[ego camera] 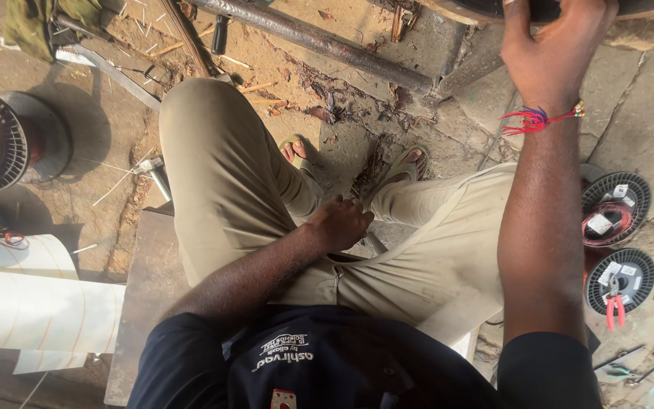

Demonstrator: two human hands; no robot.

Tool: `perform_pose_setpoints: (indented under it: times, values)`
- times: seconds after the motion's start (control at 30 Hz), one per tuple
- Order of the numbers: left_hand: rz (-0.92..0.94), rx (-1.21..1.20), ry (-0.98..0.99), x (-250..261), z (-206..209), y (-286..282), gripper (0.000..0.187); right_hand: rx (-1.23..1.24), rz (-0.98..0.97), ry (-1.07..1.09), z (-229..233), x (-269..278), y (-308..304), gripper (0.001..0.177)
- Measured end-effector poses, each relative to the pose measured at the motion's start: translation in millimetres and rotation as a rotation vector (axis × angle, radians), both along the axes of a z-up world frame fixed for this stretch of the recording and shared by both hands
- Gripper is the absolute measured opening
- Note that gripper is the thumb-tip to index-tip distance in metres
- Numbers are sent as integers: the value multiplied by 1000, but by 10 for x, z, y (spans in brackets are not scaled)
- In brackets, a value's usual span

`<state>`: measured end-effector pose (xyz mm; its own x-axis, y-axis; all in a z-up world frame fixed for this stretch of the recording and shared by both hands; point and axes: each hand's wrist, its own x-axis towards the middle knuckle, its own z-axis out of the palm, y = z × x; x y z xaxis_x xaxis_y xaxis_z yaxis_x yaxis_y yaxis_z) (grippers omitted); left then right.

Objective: The person sits on the floor and uses pliers to strip insulation from copper wires. The person pulls the wires from a pile, strips them, and places the stripped pieces aside.

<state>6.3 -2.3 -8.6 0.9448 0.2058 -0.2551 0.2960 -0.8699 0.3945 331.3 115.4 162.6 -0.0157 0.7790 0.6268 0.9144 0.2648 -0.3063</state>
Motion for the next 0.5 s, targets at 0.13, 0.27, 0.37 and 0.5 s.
perform_pose_setpoints:
  times: [0.13, 0.27, 0.37, 0.5]
  values:
    - [-11, 10, -4, -16, 59, 5, 42, 13, -39, -83, -43, 92, 30, 23]
    - [-11, -45, 21, -18, 117, 22, 43, 61, -6, -148, -87, 141, 44, 22]
    - [-49, -41, 63, -4, 172, 49, 46, 13, -12, -119, -96, 176, 56, 22]
    - [-54, -91, 120, 6, 226, 73, 45, 5, -11, -115, -115, 271, 86, 24]
